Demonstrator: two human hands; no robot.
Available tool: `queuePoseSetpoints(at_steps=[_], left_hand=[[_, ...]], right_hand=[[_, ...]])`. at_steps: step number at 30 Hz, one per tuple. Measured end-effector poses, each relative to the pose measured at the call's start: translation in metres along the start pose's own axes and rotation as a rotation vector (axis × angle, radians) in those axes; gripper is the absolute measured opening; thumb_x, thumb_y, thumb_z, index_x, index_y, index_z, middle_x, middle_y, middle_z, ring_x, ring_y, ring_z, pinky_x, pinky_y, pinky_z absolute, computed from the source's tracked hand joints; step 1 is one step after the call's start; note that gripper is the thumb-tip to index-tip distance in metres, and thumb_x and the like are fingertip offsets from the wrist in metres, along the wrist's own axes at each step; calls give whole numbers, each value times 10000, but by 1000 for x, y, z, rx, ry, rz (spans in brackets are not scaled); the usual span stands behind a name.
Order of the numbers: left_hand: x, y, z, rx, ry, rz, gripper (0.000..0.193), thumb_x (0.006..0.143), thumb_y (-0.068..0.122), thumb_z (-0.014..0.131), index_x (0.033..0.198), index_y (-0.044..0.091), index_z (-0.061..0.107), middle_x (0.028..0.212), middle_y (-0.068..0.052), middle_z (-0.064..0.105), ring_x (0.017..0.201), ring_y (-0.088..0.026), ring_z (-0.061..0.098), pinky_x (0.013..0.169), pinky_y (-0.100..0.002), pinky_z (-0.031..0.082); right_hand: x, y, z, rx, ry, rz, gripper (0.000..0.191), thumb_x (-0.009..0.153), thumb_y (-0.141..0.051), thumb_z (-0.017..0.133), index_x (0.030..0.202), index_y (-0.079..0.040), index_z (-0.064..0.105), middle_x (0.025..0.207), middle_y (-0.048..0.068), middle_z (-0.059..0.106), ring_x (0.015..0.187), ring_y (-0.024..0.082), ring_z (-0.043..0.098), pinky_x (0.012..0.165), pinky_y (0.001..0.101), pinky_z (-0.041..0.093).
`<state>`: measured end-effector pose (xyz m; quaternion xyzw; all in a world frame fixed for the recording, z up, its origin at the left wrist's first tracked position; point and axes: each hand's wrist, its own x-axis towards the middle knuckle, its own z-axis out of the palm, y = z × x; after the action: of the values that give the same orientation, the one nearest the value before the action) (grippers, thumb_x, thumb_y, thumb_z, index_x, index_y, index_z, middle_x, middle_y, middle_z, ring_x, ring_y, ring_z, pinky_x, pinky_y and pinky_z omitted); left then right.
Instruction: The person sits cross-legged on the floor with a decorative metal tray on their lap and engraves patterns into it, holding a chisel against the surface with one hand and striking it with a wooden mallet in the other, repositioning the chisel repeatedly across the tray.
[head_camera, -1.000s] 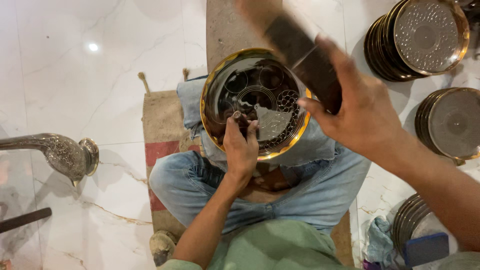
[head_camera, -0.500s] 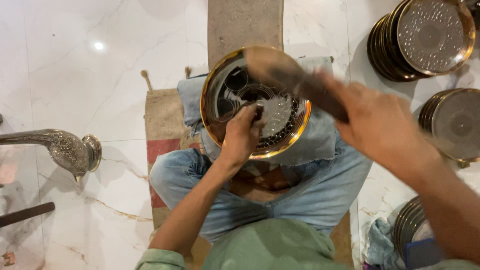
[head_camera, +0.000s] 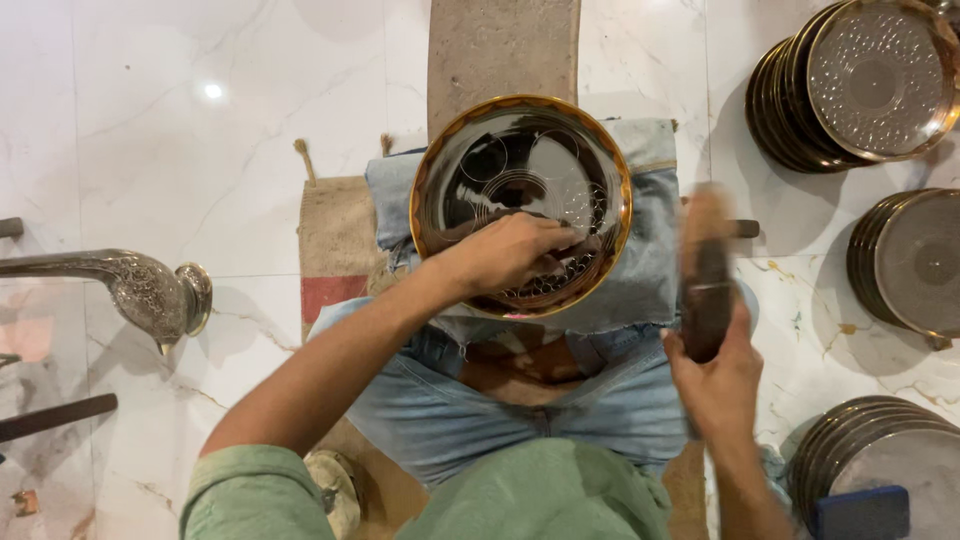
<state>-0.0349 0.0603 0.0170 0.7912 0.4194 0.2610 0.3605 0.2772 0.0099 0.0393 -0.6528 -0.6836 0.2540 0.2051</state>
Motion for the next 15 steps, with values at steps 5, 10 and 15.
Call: queuePoseSetpoints(at_steps=[5,10,15], left_hand=[[16,2,-8,19,-177,-99,462,907,137,704,1358,117,604,1149,-128,731,1021,-355,706,874,-471,542],[26,-2,-13,92,-307,-20,516,864,190,763,1355,126,621,1215,-128,718,1088,-349,686,921,-467,533],[28,-7,-11,31,-301,105,514,852,188,756,1348,133,635,1296,-97,715,1138,-336,676,932,-467,526]], right_hand=[[-27,13,15,79,101,80,916,844,-107,828,1607,-106,323,1040,175,715,925,284,714,848,431,577],[-29,17,19,266,133,84,947,826,-3,819,1610,-57,291,1094,162,644,984,253,660,878,392,560],[-28,21,34,624,245,130,934,905,-31,791,1619,-72,189,1051,74,628,930,208,656,848,332,589]])
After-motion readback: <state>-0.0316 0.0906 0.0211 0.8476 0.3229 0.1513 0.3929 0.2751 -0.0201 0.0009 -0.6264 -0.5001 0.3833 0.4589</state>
